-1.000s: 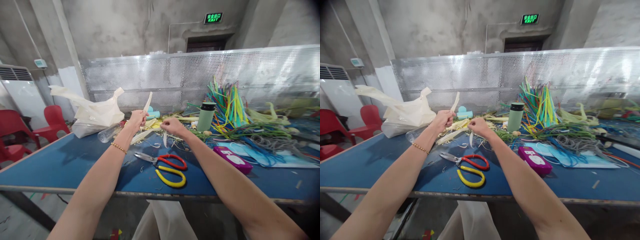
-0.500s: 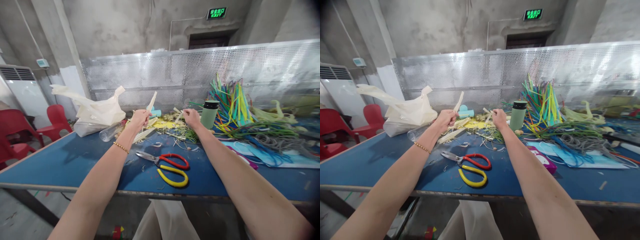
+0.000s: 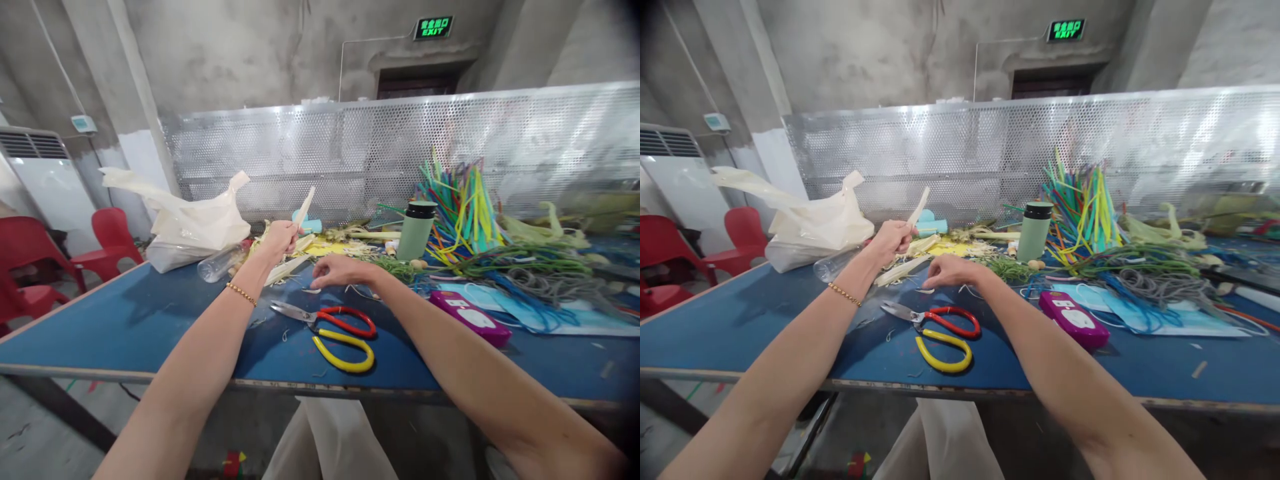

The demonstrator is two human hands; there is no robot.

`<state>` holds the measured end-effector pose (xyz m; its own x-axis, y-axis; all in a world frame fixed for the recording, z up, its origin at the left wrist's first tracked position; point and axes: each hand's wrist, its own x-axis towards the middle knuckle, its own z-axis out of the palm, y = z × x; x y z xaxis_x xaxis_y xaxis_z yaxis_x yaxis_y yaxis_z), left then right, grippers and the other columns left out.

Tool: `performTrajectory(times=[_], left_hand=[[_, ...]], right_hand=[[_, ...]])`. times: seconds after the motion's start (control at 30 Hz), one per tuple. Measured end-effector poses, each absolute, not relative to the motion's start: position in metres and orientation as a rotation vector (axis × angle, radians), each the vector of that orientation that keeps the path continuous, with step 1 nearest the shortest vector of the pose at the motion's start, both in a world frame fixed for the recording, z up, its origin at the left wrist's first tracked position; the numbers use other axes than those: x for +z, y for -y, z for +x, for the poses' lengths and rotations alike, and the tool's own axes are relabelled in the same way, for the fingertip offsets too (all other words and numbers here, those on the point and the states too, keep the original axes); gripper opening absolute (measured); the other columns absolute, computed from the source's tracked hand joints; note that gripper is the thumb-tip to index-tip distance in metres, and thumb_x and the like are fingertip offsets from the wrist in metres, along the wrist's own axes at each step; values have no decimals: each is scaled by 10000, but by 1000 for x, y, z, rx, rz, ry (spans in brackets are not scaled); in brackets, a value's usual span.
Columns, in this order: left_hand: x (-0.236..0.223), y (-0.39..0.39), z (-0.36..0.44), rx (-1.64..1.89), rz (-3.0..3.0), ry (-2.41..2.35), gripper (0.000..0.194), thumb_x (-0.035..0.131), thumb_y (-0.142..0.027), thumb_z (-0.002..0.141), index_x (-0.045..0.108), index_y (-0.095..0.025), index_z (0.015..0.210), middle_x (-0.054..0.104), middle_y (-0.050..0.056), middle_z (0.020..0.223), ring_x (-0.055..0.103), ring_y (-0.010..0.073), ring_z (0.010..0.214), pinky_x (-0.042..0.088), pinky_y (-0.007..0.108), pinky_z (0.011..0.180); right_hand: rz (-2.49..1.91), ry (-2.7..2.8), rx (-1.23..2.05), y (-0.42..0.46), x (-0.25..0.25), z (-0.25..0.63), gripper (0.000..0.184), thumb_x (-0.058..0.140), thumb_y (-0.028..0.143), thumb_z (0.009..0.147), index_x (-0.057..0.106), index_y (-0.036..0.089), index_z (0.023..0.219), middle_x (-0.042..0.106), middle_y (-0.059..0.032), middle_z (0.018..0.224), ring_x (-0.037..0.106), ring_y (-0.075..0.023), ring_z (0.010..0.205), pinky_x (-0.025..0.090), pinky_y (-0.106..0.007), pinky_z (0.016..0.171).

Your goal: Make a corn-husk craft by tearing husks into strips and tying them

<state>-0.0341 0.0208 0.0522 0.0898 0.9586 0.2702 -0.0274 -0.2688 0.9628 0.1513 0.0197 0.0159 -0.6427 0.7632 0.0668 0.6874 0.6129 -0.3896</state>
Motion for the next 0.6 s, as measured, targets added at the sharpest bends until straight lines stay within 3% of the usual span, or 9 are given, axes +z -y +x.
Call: performTrajectory(times=[0.07,0.17,0.3,0.43,0.6], left_hand=[[52,-22,-35,1329,1442,-978,243,442,-71,890,515,-137,668,349,-78,385,266,36,283,151,186,362],[52,-23,-35,1316,1456,-981,254,424,-73,899,515,-137,670,344,-79,383,266,38,281,153,187,357],[52,-22,-34,1330,1487,-1000,235,440,-68,883,528,-131,675,357,-75,393,284,40,288,172,184,352],[52,-19,-32,1319,1518,-1008,247,432,-67,885,525,-131,665,364,-71,396,296,43,292,171,189,354],[51,-19,-32,1328,1512,-1024,240,438,-77,890,523,-135,673,367,-74,395,288,45,286,167,194,359]], right_hand=[[-1215,2586,530,-19,4,142,268,800,368,642,714,142,757,668,-9,685,544,-133,636,369,-221,542],[-1220,2545,612,-22,3,145,132,708,246,718,646,149,652,584,24,573,476,-101,556,334,-210,497],[-1249,2254,598,-25,28,179,150,584,265,812,619,157,713,592,11,570,522,-109,508,401,-218,493],[-1442,2090,601,-26,45,214,50,641,186,735,629,154,698,577,8,513,530,-119,465,436,-227,482],[-1960,2247,482,-26,36,214,66,676,124,706,644,128,648,587,-22,517,572,-144,480,477,-249,501]])
